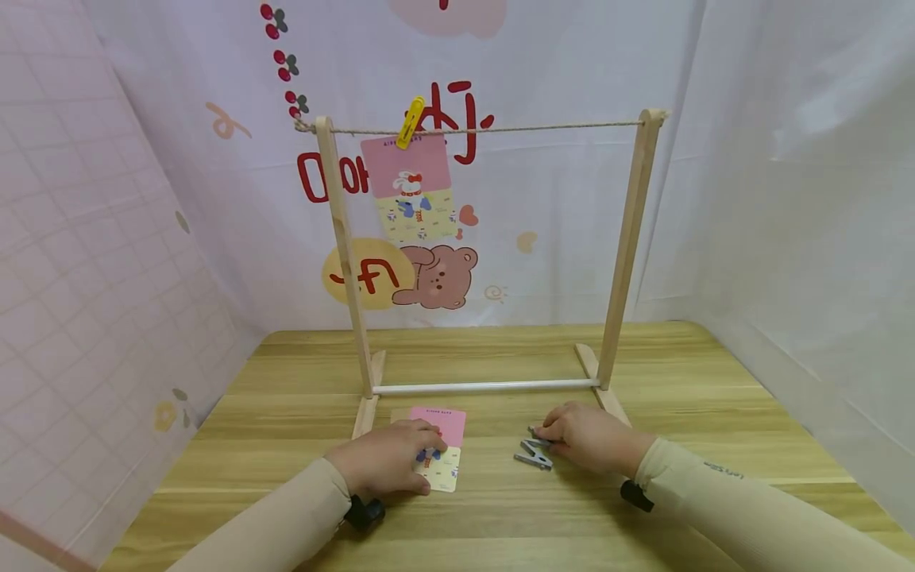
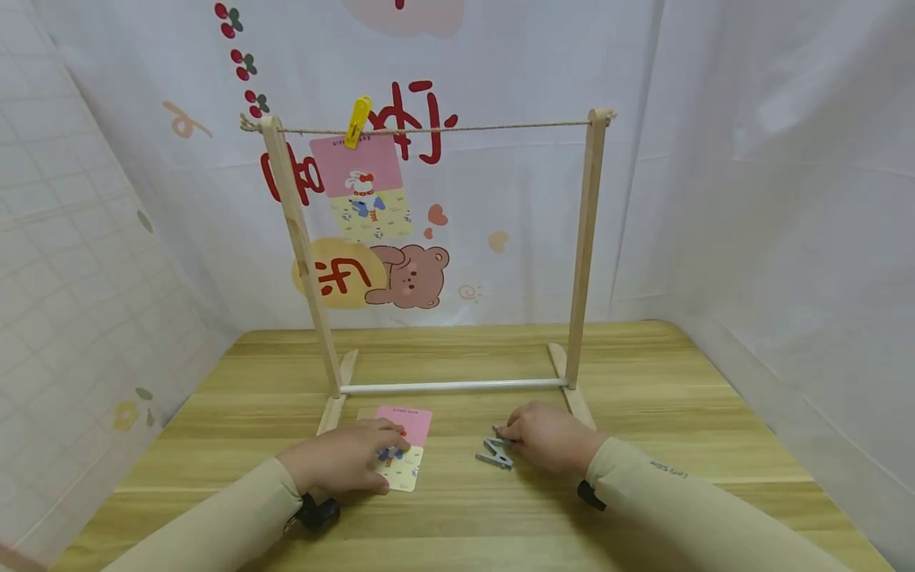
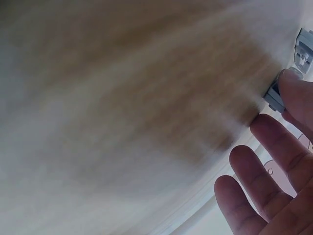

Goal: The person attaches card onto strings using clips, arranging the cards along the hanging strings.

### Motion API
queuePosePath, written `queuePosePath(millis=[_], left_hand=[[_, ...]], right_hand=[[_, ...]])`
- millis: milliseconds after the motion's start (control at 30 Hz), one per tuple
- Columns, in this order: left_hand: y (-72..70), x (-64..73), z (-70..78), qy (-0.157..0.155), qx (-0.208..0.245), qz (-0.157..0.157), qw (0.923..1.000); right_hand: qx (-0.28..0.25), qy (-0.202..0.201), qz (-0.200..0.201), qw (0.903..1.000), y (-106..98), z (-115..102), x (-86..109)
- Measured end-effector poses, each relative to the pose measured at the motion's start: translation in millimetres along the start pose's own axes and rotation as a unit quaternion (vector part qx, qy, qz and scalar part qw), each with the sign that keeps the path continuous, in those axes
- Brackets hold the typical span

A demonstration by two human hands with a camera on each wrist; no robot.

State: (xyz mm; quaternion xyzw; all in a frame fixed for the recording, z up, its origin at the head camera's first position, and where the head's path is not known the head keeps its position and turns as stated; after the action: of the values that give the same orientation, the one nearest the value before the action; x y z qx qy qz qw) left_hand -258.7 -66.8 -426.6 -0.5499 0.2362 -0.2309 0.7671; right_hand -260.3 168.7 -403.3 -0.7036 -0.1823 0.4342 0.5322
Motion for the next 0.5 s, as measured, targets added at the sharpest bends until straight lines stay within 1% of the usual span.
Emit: queuePosePath(millis=[233,300,400,500], left_hand=[[-4.1,0.5,2.5,-0.007,0.008,-0.002,0.9999],[-5.2,-0.2,3.2,-0.004,0.01,-0.002,0.9999],[-7.5,-2.4,4.4,0.005,0.021,0.003,0.9998],[-9.0,-4.8,2.0,0.001,0.039,0.01,0.9992]], right_hand=[[-0.013,0.003,0.003,0.9999,-1.8,0.6,-1.6],[-0.017,0.006,0.004,0.9998,-2.9,0.5,-2.8],[-0.015,0.015,0.003,0.9998,-3.3,1.8,-3.7],[-0.007,0.027,-0.003,0.9996,-2.7,3.6,-4.0]])
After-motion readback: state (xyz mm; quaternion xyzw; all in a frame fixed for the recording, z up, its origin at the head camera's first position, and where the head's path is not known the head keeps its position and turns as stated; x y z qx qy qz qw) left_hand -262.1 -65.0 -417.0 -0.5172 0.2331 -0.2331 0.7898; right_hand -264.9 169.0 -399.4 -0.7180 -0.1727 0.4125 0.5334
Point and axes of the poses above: each hand's wrist, its own x-axis away from the middle knuckle, its own y-axis out of the palm, z = x × y, the point moved 9 cm from there along -x, towards the middle knuckle, and after that the axes turned 15 degrees about z, right-handed, at the moved point
